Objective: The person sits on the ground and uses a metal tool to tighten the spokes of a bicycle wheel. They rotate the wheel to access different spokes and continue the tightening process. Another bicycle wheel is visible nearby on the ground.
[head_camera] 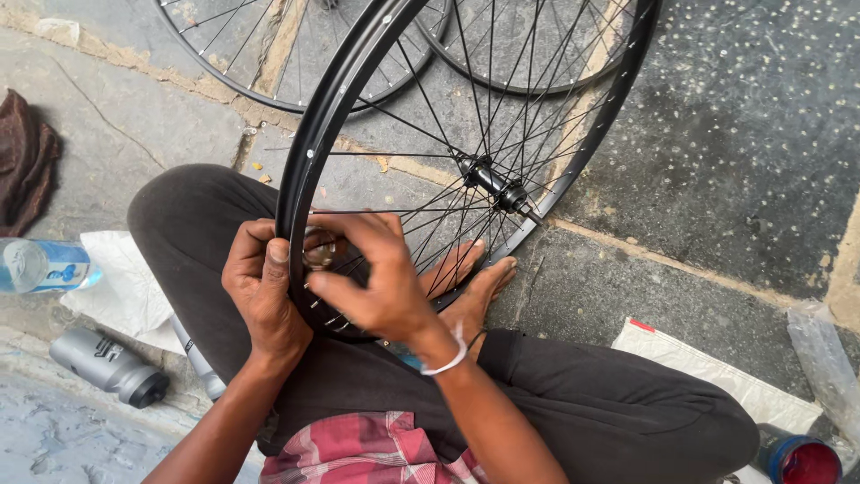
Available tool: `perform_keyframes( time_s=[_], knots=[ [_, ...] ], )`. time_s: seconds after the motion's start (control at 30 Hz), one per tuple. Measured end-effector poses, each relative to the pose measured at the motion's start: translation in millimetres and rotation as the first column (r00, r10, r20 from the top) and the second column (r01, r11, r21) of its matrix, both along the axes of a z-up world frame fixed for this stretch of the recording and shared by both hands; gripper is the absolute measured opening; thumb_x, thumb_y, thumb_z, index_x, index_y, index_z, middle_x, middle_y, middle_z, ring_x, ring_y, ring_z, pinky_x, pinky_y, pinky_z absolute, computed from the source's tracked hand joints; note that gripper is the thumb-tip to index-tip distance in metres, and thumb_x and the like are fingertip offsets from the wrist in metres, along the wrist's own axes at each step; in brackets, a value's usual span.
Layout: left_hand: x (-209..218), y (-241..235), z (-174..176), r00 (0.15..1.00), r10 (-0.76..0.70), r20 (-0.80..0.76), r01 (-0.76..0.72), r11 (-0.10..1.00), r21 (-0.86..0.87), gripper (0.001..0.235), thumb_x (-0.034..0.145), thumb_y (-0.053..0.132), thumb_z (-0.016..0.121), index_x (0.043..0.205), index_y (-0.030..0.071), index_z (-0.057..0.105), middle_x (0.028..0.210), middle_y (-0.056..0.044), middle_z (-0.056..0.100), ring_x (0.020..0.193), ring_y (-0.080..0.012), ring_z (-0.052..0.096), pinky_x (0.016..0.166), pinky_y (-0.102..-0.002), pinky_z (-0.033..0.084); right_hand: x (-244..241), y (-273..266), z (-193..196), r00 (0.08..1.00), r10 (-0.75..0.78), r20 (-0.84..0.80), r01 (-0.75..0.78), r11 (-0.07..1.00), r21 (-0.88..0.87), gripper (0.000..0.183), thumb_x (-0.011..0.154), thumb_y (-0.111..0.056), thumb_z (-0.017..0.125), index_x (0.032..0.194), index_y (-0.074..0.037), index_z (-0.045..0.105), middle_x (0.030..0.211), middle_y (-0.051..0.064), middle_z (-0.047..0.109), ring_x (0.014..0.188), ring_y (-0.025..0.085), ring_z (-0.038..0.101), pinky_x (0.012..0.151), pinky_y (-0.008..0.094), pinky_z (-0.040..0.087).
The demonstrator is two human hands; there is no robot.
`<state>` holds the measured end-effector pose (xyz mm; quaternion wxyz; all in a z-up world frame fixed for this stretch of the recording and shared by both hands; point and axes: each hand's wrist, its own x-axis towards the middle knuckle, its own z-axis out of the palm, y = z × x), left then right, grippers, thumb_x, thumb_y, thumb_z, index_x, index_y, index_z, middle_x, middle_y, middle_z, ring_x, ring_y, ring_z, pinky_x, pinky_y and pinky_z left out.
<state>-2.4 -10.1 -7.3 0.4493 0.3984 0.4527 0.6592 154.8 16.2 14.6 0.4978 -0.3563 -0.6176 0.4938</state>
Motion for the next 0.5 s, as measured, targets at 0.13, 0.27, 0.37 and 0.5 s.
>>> perform_keyframes(
  time_s=[0.13,0.27,0.37,0.5],
  knots=[
    [-1.5,-0.3,-2.4,0.999,0.019,-0.042,-0.019,1.000,0.016,0.030,0.108,0.030,0.072,0.110,0.002,0.061,0.096,-0.002,0.063,0.085,-0.0052,0.059,0.084,-0.022,0.048,5.6,1.1,-0.8,0.996,-0.063,-0.056,0.065,0.997,0.034,0.022,0.084,-0.008,0.072,0.103,-0.008,0.062,0.112,0.010,0.068,0.108,0.022,0.066,0.098,0.036,0.049],
    [1.4,-1.6,0.0,0.999,0.017,-0.044,-0.017,1.000,0.011,0.031,0.106,0.032,0.071,0.110,0.003,0.061,0.101,-0.003,0.066,0.090,-0.0063,0.059,0.084,-0.022,0.049,-14.0,2.4,2.4,0.959,-0.185,0.212,0.146,0.971,0.188,0.043,0.089,-0.005,0.068,0.131,-0.003,0.063,0.109,0.005,0.073,0.103,0.017,0.068,0.101,0.033,0.045],
    [-1.8,-0.1,-0.3,0.998,0.025,-0.057,-0.025,1.000,0.000,0.031,0.106,0.032,0.071,0.110,0.002,0.062,0.098,-0.003,0.065,0.087,-0.0062,0.060,0.083,-0.022,0.048,-1.8,4.9,5.9,0.999,0.005,0.043,-0.005,1.000,0.005,0.040,0.080,-0.006,0.073,0.119,-0.002,0.067,0.105,0.010,0.072,0.098,0.020,0.066,0.099,0.039,0.044],
    [0.2,0.2,0.7,1.000,0.006,-0.015,-0.006,1.000,-0.005,0.031,0.105,0.033,0.071,0.109,0.003,0.061,0.095,-0.003,0.065,0.083,-0.0070,0.061,0.078,-0.023,0.050,0.4,-0.4,-1.4,0.997,-0.056,-0.052,0.053,0.997,-0.063,0.029,0.092,-0.012,0.070,0.120,-0.006,0.066,0.120,0.009,0.069,0.112,0.017,0.065,0.100,0.034,0.054]
  ],
)
